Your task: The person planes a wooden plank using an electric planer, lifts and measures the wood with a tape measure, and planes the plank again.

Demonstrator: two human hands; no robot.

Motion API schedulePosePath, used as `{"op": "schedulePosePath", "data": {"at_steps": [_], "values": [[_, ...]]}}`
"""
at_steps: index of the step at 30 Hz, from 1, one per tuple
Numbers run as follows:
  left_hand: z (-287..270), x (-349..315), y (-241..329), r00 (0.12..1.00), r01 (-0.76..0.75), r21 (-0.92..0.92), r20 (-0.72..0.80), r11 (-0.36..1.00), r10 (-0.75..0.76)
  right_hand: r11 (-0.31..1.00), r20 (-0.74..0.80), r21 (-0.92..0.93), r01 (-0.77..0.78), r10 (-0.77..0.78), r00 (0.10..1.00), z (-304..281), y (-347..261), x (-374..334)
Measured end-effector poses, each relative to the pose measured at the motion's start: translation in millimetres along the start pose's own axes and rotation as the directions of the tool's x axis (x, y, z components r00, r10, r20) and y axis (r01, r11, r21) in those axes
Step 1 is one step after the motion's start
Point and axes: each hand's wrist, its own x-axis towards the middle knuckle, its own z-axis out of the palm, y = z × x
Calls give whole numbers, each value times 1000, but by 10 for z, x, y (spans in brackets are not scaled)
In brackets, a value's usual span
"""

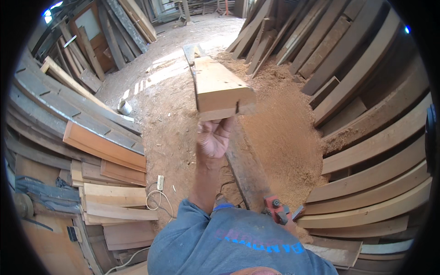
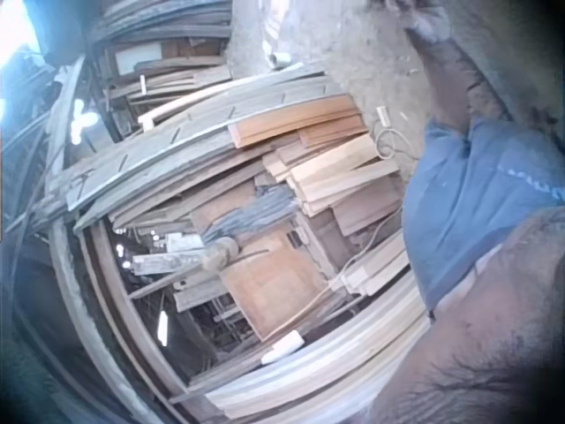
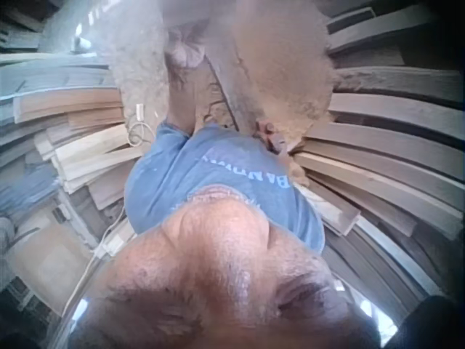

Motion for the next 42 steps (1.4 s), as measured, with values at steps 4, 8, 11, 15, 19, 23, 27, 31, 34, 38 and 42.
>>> {"op": "schedulePosePath", "data": {"at_steps": [4, 8, 11, 15, 19, 23, 27, 31, 34, 38, 42], "values": [[-59, -32, 212, 1000, -26, 11, 17, 1000, 26, 1000, -35, 25, 14, -13, 999, 17, 201, -44], [-139, -10, 306, 999, -16, -36, 27, 999, 17, 998, -85, 50, 45, -40, 996, 33, 373, -137], [-159, -13, 303, 1000, -16, -31, 22, 999, 17, 996, -94, 48, 72, -68, 993, 16, 441, -228], [-128, -18, 322, 996, -9, -41, 94, 999, 13, 994, -156, 67, 84, -72, 985, 27, 344, -315], [-116, -116, 327, 998, -4, -54, 59, 999, 7, 991, -156, -10, 136, -136, 978, 53, 385, -356], [-346, -452, 326, 984, 180, 15, -8, 984, -180, 986, -209, 52, 157, -143, 967, -15, -328, -681], [-806, -1071, 59, 726, 530, -122, -447, 840, -523, 921, 4, 389, 13, -15, 1000, -71, -496, -624], [-1493, -1717, -799, 568, 677, 131, -719, 724, -400, 919, -161, 303, 252, -211, 964, -62, -659, -373], [-2480, -2288, -1124, 603, 664, 209, -719, 718, -347, 918, -173, 290, 272, -229, 958, -204, -1276, -441], [-3003, -2632, -1281, 554, 808, 393, -759, 438, -341, 928, -59, 356, 107, -92, 994, -324, -1528, -501], [-3253, -2560, -1511, 561, 807, 511, -820, 298, -113, 867, -12, 473, 155, -170, 985, -248, -1714, -386]]}}
